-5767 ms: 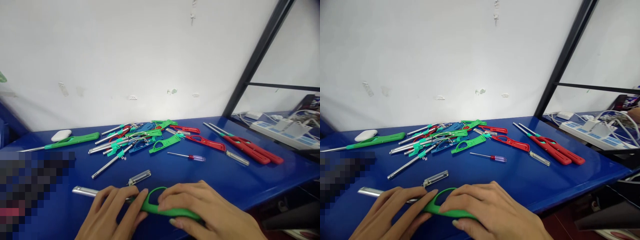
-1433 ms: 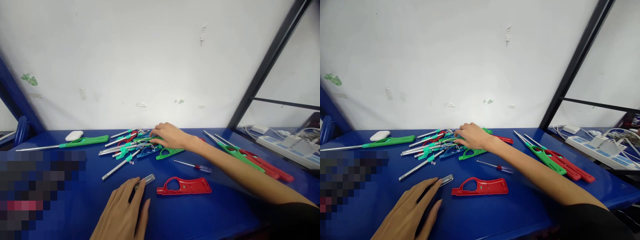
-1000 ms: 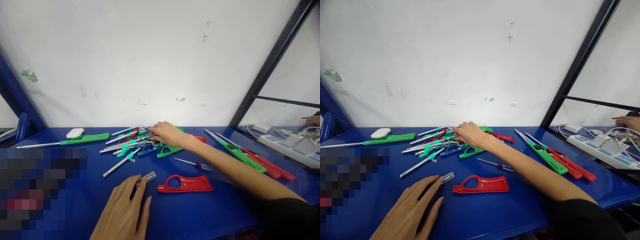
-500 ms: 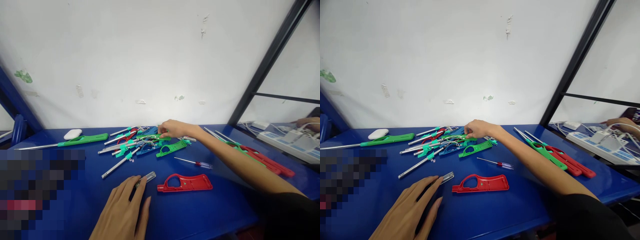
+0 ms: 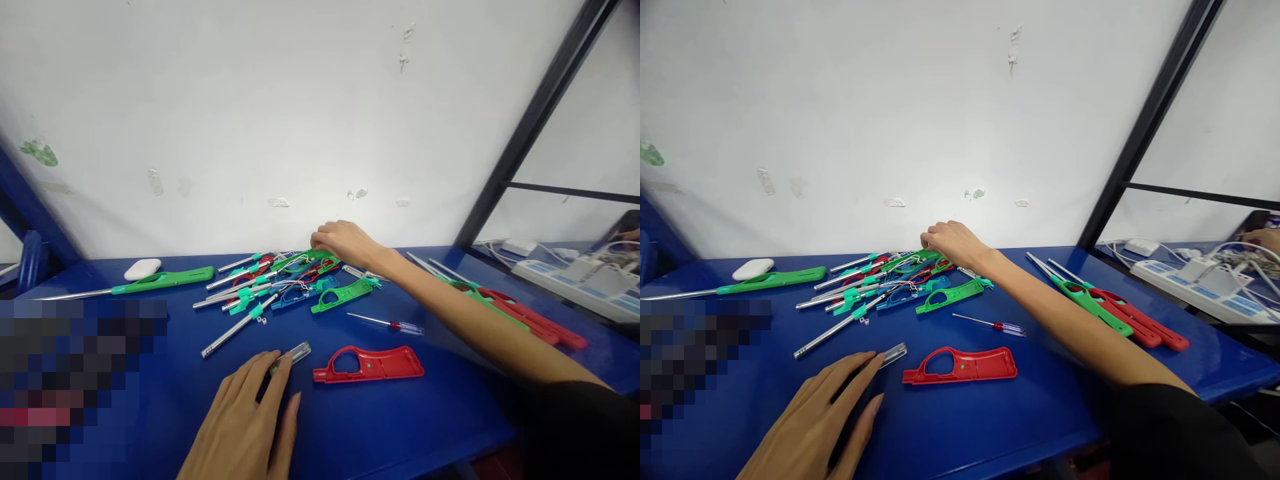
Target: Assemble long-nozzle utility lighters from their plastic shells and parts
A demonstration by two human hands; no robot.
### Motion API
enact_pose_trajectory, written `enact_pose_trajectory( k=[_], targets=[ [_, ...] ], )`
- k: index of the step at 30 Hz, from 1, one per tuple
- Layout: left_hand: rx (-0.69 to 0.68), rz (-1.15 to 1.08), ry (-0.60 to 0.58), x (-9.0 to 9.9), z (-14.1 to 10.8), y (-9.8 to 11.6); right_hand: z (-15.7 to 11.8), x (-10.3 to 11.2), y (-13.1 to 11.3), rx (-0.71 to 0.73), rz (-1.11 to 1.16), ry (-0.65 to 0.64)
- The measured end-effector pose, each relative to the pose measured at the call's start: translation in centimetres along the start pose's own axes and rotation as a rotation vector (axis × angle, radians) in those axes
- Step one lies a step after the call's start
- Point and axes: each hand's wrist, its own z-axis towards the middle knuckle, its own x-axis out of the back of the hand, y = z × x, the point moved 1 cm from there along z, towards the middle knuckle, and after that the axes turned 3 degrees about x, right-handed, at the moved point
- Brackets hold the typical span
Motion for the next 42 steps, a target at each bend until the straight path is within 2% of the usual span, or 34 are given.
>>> enact_pose_trajectory(
  k=[4,8,23,33,42],
  targets=[
    [-0.002,-0.003,-0.014,0.1,-0.1,-0.1,-0.1,0.7,0.0,0.019,-0.034,0.091],
    [0.005,0.001,0.009,0.1,-0.2,-0.2,-0.3,0.9,0.7,0.034,0.018,0.109],
    [0.01,-0.029,-0.011,-0.1,-0.2,-0.3,-1.0,0.2,3.3,0.026,0.593,-0.233],
    [0.086,-0.12,-0.048,-0.5,-1.0,-0.4,-1.7,0.2,4.7,-0.004,0.788,-0.251],
    [0.13,-0.065,-0.024,-0.4,-0.8,-0.3,-2.2,2.0,5.0,-0.025,0.9,-0.224]
  ],
)
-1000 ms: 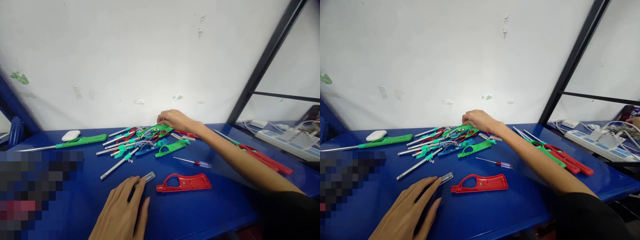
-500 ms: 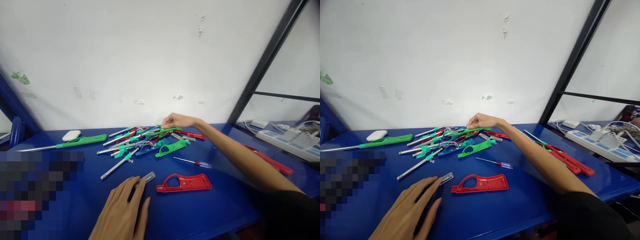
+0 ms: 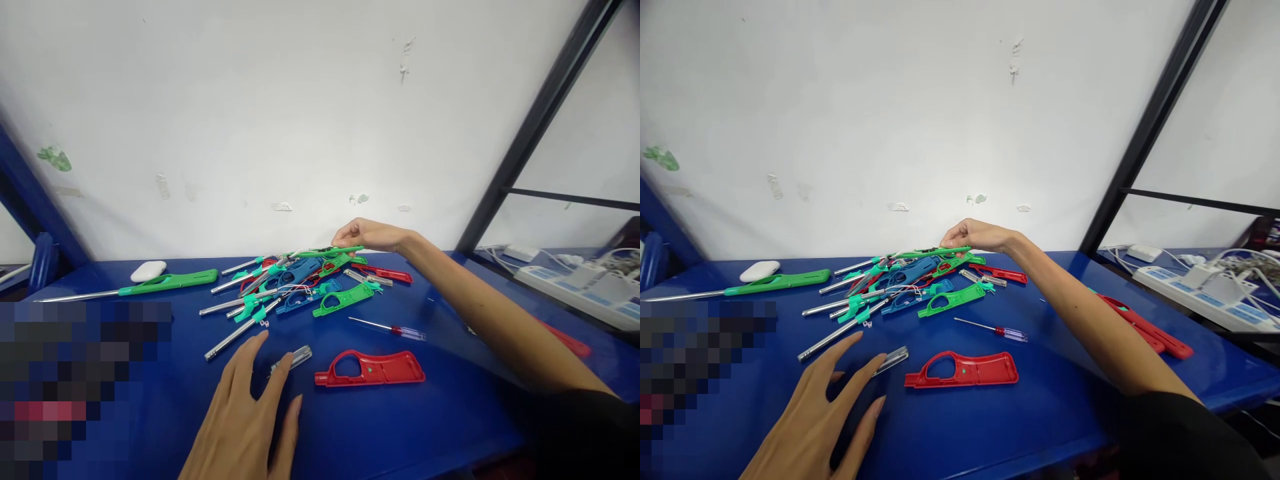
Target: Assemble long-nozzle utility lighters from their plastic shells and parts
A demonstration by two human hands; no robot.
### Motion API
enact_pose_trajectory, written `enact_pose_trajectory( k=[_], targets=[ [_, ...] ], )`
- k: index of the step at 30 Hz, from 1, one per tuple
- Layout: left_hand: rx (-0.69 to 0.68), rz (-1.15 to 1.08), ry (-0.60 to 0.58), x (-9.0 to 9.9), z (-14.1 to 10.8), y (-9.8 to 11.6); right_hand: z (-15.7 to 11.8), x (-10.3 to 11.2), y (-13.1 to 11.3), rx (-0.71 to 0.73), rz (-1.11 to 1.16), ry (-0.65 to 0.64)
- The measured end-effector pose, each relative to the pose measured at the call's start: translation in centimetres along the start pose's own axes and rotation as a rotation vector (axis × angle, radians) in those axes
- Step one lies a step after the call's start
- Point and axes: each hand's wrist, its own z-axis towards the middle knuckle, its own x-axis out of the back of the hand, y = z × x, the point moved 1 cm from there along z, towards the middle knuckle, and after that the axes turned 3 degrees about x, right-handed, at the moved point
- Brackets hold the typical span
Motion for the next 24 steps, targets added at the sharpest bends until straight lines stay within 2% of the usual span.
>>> enact_pose_trajectory(
  k=[7,13,15,19,21,24],
  targets=[
    [0.031,-0.029,-0.002,0.1,0.1,-0.1,-1.3,1.3,-1.5,0.057,0.086,0.025],
    [0.114,0.021,0.017,0.5,0.3,0.4,-2.2,1.2,-4.7,0.069,0.134,-0.01],
    [0.105,0.042,0.025,0.5,0.5,0.3,-2.5,0.9,-6.1,0.068,0.134,-0.01],
    [-0.021,-0.024,0.201,1.0,0.6,0.0,-3.9,-0.4,-8.4,0.058,0.131,0.006],
    [-0.019,-0.089,0.303,1.4,0.5,-0.1,-5.3,-1.4,-9.1,0.041,0.12,0.053],
    [0.024,-0.182,0.324,1.8,0.1,-0.3,-8.1,-3.3,-9.4,-0.012,0.096,0.174]
  ],
)
